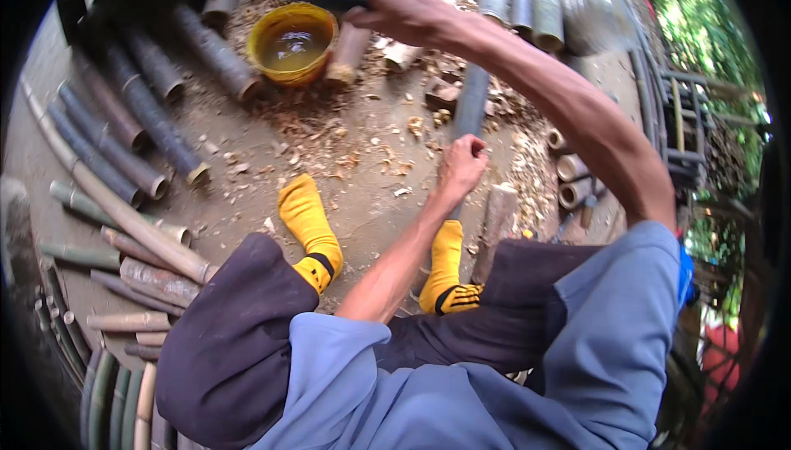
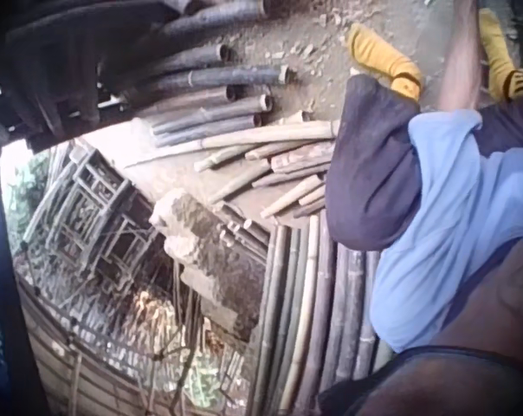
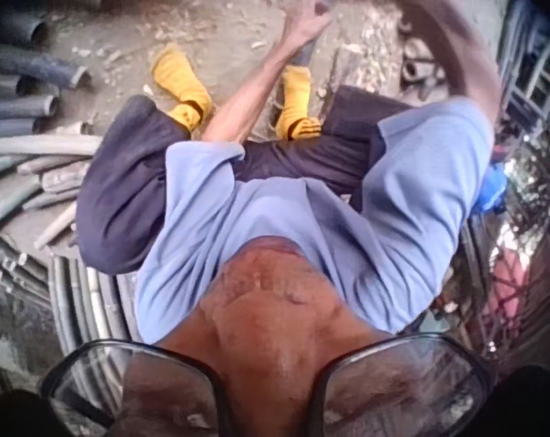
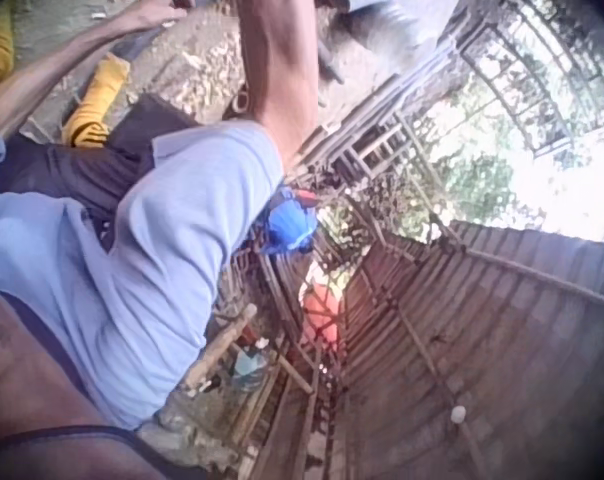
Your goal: The person uses a wooden mallet and a small blade to carve a hole in a bamboo pole, then cleans the edges of the hole with a tool and inserts a smaller bamboo cylinder into the opening.
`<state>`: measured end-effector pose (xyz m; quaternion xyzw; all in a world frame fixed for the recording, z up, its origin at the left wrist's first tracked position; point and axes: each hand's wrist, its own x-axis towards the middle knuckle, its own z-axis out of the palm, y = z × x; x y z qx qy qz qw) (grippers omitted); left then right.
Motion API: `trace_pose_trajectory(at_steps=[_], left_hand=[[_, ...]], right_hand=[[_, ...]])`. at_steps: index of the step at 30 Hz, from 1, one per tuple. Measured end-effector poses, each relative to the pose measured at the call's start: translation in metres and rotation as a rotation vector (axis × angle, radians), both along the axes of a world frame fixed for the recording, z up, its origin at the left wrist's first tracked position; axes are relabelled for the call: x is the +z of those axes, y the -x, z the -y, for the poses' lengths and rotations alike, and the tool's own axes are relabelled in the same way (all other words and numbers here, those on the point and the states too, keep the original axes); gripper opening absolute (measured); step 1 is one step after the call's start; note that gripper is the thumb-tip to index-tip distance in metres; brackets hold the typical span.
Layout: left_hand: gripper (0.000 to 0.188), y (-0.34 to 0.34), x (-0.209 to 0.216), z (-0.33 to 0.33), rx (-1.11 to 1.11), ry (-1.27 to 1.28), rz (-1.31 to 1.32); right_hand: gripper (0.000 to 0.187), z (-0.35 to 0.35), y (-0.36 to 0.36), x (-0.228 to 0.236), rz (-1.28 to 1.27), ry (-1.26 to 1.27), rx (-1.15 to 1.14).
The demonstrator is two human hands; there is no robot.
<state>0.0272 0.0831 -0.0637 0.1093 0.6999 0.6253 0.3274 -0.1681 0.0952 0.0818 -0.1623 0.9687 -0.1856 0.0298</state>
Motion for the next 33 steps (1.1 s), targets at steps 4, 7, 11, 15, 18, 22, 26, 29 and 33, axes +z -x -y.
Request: trace_pose_trajectory(at_steps=[4, 7, 11, 15, 18, 22, 26, 29, 33], left_hand=[[0.030, -0.002, 0.003, -0.006, -0.156, -0.012, -0.057], [0.032, -0.012, 0.001, -0.008, -0.280, 0.033, -0.132], [0.039, -0.015, 0.001, 0.000, -0.563, 0.073, -0.080], [0.067, -0.033, -0.009, 0.002, -0.639, -0.264, 0.547], [0.082, -0.043, 0.018, 0.009, -0.631, -0.506, 0.934], [0.057, -0.059, 0.014, -0.003, -0.273, -0.377, 1.227], [0.041, -0.072, -0.025, -0.020, -0.003, -0.369, 1.351], [0.040, -0.075, -0.032, -0.039, 0.134, -0.448, 1.399], [0.038, -0.088, -0.042, -0.054, 0.223, -0.642, 1.428]], right_hand=[[0.057, -0.055, -0.073, 0.106, -0.103, 0.042, -0.226], [0.031, -0.091, -0.128, 0.122, 0.233, 0.331, -0.555], [0.030, -0.127, -0.211, 0.095, 0.262, 0.589, -0.767], [0.053, -0.134, -0.284, 0.041, 0.340, 0.743, -0.937], [0.067, -0.135, -0.341, -0.033, 0.245, 0.483, -0.634], [0.080, -0.136, -0.369, -0.069, 0.550, 0.172, -0.463], [0.073, -0.157, -0.362, -0.100, 0.519, -0.179, -0.263], [0.066, -0.188, -0.344, -0.108, 0.381, -0.302, -0.081], [0.061, -0.212, -0.327, -0.113, 0.377, -0.295, 0.040]])
